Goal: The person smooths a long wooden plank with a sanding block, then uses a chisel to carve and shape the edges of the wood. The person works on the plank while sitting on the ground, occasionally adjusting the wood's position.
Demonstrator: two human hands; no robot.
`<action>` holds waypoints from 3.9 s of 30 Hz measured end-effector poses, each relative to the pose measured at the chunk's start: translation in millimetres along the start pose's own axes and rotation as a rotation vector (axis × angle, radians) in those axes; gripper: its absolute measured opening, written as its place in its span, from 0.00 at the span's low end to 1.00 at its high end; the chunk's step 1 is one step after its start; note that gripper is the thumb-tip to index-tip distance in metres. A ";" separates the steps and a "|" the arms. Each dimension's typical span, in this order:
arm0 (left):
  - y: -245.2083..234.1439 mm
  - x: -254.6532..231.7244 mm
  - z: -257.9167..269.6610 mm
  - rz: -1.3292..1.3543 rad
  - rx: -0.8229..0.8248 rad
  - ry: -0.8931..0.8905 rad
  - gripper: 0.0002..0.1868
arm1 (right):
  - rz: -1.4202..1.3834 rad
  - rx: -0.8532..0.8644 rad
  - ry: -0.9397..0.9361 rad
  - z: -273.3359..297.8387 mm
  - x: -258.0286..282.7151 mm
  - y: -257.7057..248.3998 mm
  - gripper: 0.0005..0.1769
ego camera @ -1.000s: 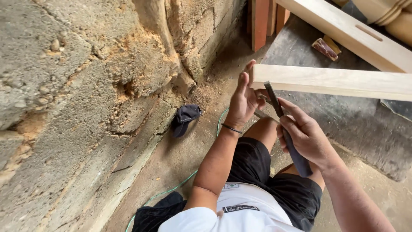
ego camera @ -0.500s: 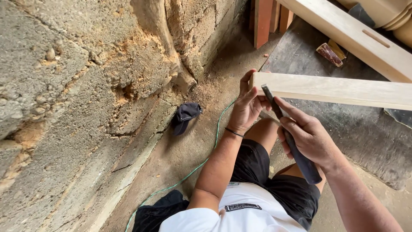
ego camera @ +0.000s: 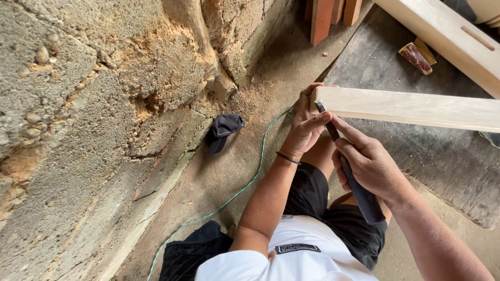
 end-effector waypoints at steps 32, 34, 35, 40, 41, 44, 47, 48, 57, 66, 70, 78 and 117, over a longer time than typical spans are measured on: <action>0.5 0.5 6.3 -0.050 0.000 -0.005 0.30 | 0.113 -0.084 0.116 12.4 11.6 14.6 0.26; -3.3 3.5 4.1 -0.045 -0.003 -0.011 0.30 | 0.121 -0.082 0.109 11.2 13.0 14.8 0.26; -3.4 4.8 4.1 -0.044 -0.001 -0.013 0.30 | 0.121 -0.085 0.109 11.1 12.3 14.3 0.26; -10.3 9.8 2.7 -0.041 -0.013 -0.027 0.28 | 0.110 -0.105 0.102 10.1 13.0 16.0 0.25; -10.0 10.1 3.3 -0.040 -0.010 -0.028 0.28 | 0.110 -0.108 0.101 10.0 13.2 16.2 0.25; -11.1 10.1 4.5 -0.051 -0.014 -0.031 0.26 | 0.116 -0.104 0.080 7.1 15.5 17.6 0.25; -15.0 13.1 5.1 -0.057 -0.040 -0.037 0.22 | 0.117 -0.106 0.054 3.5 17.6 17.8 0.24; -16.6 14.4 5.1 -0.051 -0.042 -0.036 0.22 | 0.119 -0.109 0.053 3.4 17.4 18.5 0.24; -8.0 7.9 7.7 -0.088 -0.040 -0.030 0.23 | 0.100 -0.128 0.072 8.3 17.0 18.8 0.24; -8.0 7.7 8.2 -0.091 -0.118 -0.019 0.14 | 0.143 -0.107 -0.009 -9.0 10.8 17.7 0.23; -37.6 30.3 0.4 -0.013 -0.115 -0.046 0.12 | 0.151 -0.124 -0.007 -1.2 12.3 17.1 0.24; 13.3 -24.5 5.4 -0.091 -0.030 -0.086 0.12 | 0.087 -0.135 0.079 15.1 -4.4 6.2 0.28; 19.8 -28.3 17.1 0.267 0.237 -0.149 0.27 | -0.153 -0.125 -0.086 2.7 -6.0 48.3 0.05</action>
Point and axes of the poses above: each hand's wrist, its own z-axis away from the middle knuckle, its own y-axis out of the palm, x = y × z, the point moved 5 cm from there along -z, towards the middle knuckle, and after that the axes turned 5 degrees about x, right-handed, at the moved point
